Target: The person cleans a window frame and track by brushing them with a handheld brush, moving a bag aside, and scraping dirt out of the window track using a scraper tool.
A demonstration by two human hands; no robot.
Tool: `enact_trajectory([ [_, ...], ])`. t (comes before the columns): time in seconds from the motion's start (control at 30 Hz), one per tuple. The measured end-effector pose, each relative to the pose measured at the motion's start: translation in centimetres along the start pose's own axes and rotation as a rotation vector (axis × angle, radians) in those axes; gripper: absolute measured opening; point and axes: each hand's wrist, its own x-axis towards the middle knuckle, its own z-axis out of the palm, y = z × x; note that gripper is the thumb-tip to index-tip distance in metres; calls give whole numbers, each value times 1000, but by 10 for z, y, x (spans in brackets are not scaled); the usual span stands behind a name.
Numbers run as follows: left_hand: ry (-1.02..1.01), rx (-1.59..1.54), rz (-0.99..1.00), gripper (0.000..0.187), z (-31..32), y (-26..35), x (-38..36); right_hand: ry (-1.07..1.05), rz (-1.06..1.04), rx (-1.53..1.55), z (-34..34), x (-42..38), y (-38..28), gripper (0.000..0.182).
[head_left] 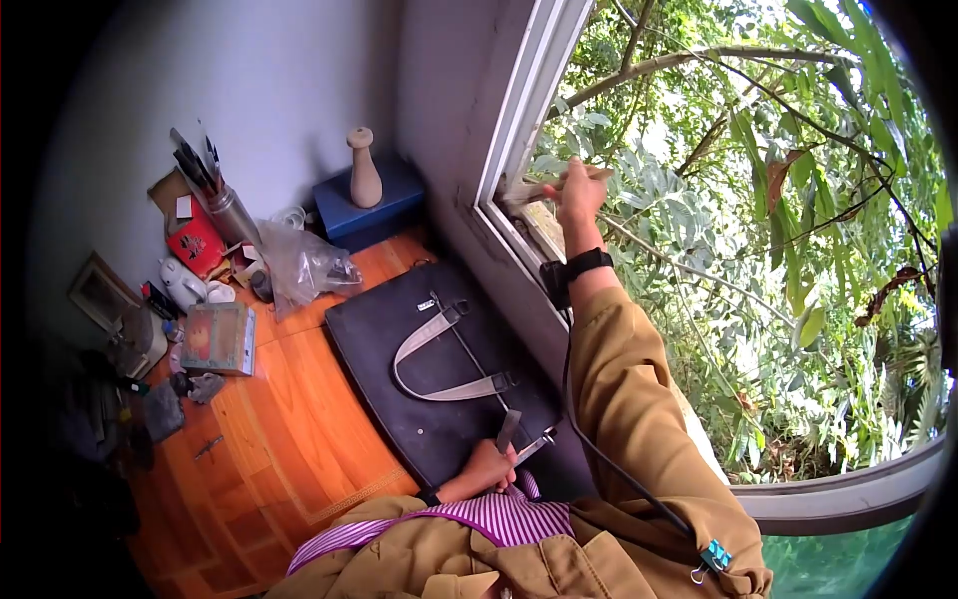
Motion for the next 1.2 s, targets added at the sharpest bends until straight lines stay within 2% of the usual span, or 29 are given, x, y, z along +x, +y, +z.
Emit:
enact_trajectory([
  [0.07, -22, -12, 17, 11, 1, -2, 2, 54, -303, -161, -15, 19, 3, 21],
  [0.1, -18, -7, 10, 11, 0, -2, 2, 48, -301, -27, -16, 18, -6, 21],
  [0.13, -22, -9, 14, 11, 0, -1, 2, 3, -329, -17, -17, 16, -14, 20],
  [0.27, -6, 35, 18, 11, 3, -2, 2, -148, -10, -4, -8, 1, -27, 20],
  [0.33, -4, 17, 20, 12, 2, -4, 3, -246, 29, -55, -18, 6, -5, 21],
  [0.37, 0, 28, 23, 12, 1, -3, 1, -210, -40, -155, -24, 12, 3, 21],
  [0.4, -6, 17, 27, 11, 2, -2, 1, -184, -478, -708, -38, 30, 20, 20],
  [0.47, -4, 11, 30, 11, 2, -2, 2, -135, -601, -616, -41, 26, 5, 19],
  [0.5, -4, 23, 37, 12, 2, 0, 2, -116, -577, -485, -40, 29, -3, 22],
  [0.53, -5, 37, 36, 12, 2, 2, 0, -192, -363, -168, -32, 1, -42, 22],
  [0.6, -4, 48, 32, 12, 3, 5, -3, -260, -420, 124, -27, -8, -74, 21],
  [0.67, 3, 56, 28, 12, 2, 6, -2, -305, -496, 256, -15, -28, -110, 20],
  [0.73, 13, 49, 34, 12, 3, 5, -2, -440, -560, 334, -2, -38, -122, 22],
  [0.8, 39, 64, 12, 11, 5, 5, -1, -498, -530, 258, 5, -38, -113, 22],
  [0.87, 63, 74, -8, 11, 4, 7, -1, -540, -429, 75, -9, -15, -69, 20],
  [0.9, 52, 73, 2, 10, 4, 8, -2, -325, -474, -586, -24, -5, -50, 23],
  [0.93, 42, 75, 14, 10, 3, 8, -2, -281, -470, -684, -42, 11, -22, 25],
  [0.97, 48, 97, 30, 11, 3, 6, -1, -274, -277, -538, -55, 0, -34, 26],
  [1.0, 57, 93, 54, 11, 3, 7, 1, -240, -234, -388, -60, -7, -44, 27],
  [1.07, 40, 99, 80, 12, 2, 3, 0, -344, -303, -292, -59, 8, -62, 29],
  [1.13, 38, 93, 76, 15, 1, 1, 1, -431, -291, -280, -43, -2, -107, 34],
  [1.2, 35, 107, 77, 14, 0, 2, 1, -533, -429, -172, -25, -7, -141, 35],
])
